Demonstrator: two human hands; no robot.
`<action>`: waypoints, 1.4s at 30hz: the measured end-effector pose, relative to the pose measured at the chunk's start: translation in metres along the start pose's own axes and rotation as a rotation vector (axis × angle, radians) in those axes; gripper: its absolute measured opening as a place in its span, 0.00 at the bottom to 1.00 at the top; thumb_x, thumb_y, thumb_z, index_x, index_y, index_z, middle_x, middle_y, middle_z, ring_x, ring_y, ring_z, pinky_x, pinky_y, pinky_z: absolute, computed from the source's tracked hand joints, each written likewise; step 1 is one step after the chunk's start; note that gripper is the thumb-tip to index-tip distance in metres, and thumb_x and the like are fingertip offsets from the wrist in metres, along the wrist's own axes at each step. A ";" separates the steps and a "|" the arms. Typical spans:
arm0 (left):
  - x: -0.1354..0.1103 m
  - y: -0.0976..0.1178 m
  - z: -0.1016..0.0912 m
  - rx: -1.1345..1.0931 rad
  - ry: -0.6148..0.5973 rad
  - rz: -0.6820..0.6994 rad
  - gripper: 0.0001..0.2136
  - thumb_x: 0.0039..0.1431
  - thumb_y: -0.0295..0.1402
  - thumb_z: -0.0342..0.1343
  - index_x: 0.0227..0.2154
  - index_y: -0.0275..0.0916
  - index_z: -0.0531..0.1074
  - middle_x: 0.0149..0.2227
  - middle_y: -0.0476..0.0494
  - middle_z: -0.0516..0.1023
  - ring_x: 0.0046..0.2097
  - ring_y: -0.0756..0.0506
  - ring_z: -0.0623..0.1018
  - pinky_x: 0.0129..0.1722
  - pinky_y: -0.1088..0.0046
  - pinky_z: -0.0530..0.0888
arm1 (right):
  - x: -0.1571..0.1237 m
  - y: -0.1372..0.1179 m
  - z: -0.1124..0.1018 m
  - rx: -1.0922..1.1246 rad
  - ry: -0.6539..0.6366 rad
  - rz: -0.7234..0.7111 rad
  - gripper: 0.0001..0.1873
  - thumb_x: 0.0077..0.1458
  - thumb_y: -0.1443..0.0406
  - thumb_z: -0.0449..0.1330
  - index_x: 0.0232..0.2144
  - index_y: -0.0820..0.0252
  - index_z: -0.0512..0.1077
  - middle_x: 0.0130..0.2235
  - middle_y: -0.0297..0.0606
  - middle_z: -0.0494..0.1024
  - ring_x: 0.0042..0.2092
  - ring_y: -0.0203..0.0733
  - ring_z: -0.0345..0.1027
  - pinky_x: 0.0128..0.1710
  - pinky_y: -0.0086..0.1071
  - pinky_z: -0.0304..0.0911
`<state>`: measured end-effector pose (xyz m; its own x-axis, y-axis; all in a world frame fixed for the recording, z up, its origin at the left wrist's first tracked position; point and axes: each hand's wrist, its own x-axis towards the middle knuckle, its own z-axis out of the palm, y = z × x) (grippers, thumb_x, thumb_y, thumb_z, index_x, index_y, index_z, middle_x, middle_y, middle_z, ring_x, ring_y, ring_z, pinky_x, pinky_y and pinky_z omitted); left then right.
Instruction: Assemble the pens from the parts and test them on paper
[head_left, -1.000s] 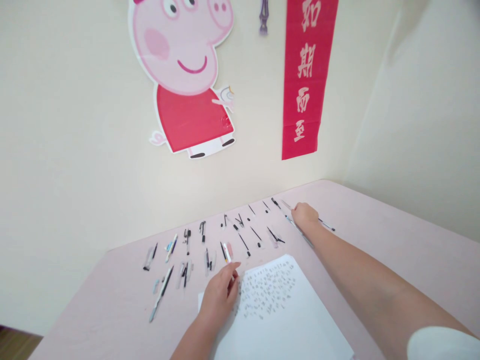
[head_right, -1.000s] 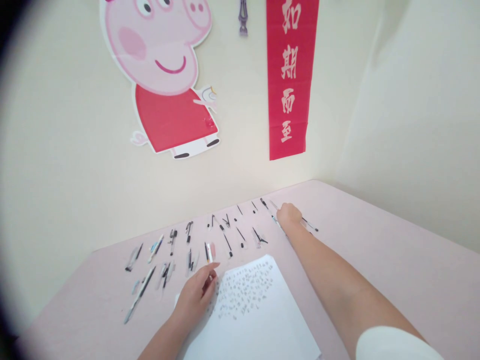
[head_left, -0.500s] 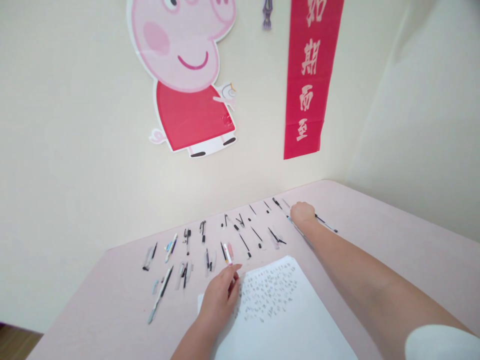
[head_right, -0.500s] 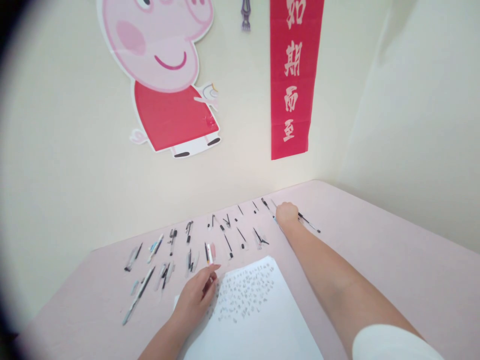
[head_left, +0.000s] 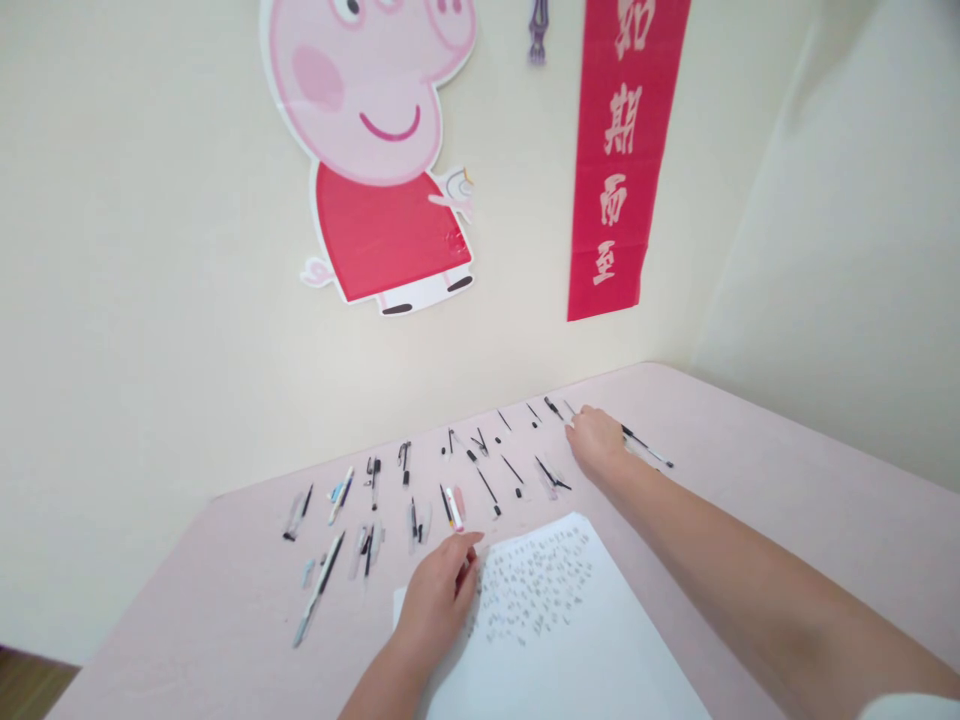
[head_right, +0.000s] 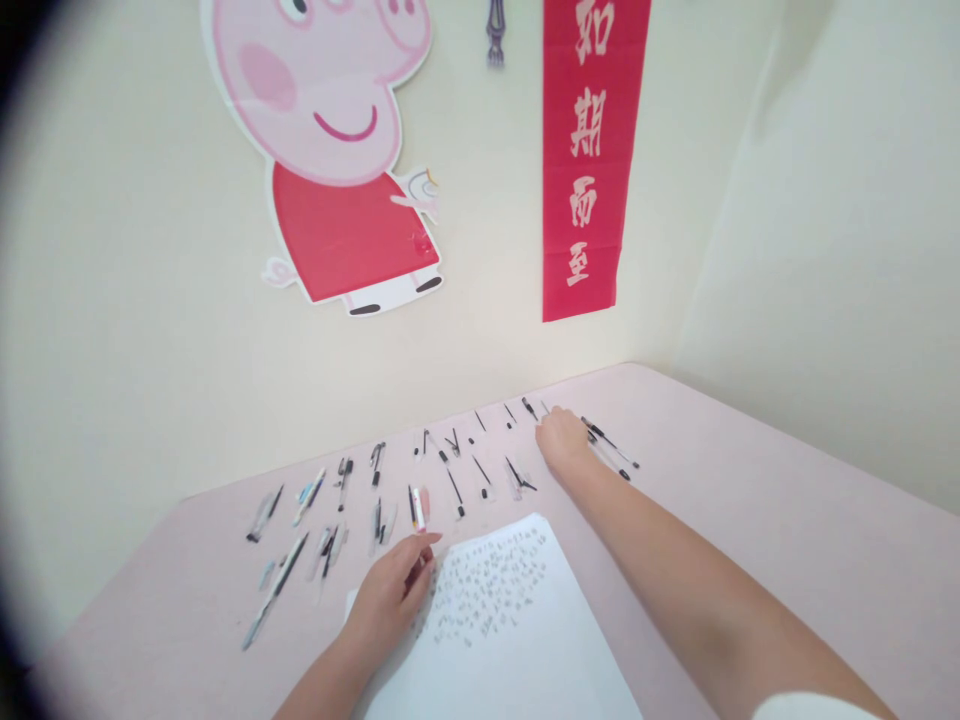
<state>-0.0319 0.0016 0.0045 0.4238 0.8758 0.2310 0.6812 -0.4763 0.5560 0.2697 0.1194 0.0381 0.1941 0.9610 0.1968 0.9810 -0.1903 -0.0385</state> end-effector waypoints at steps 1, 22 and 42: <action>0.000 0.000 0.000 0.002 -0.003 -0.001 0.12 0.58 0.30 0.44 0.43 0.42 0.68 0.34 0.44 0.75 0.34 0.46 0.74 0.37 0.68 0.70 | -0.007 -0.004 -0.001 0.046 0.028 -0.027 0.17 0.58 0.62 0.49 0.36 0.65 0.75 0.42 0.50 0.73 0.44 0.48 0.66 0.40 0.34 0.57; 0.004 0.007 -0.005 -0.037 -0.039 -0.002 0.10 0.59 0.31 0.44 0.32 0.39 0.72 0.33 0.43 0.74 0.36 0.46 0.73 0.37 0.71 0.68 | -0.071 -0.026 0.011 0.426 0.026 -0.225 0.07 0.53 0.70 0.50 0.30 0.61 0.68 0.33 0.37 0.72 0.34 0.36 0.64 0.33 0.27 0.52; 0.004 0.010 -0.007 -0.028 -0.070 -0.021 0.10 0.59 0.31 0.44 0.32 0.39 0.72 0.34 0.42 0.73 0.36 0.46 0.73 0.38 0.71 0.67 | -0.078 -0.040 0.007 0.083 -0.052 -0.265 0.15 0.56 0.59 0.50 0.30 0.63 0.71 0.33 0.43 0.74 0.34 0.43 0.69 0.29 0.31 0.52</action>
<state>-0.0276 0.0006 0.0163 0.4510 0.8775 0.1633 0.6740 -0.4547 0.5822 0.2157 0.0532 0.0179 -0.0719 0.9844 0.1607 0.9938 0.0844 -0.0728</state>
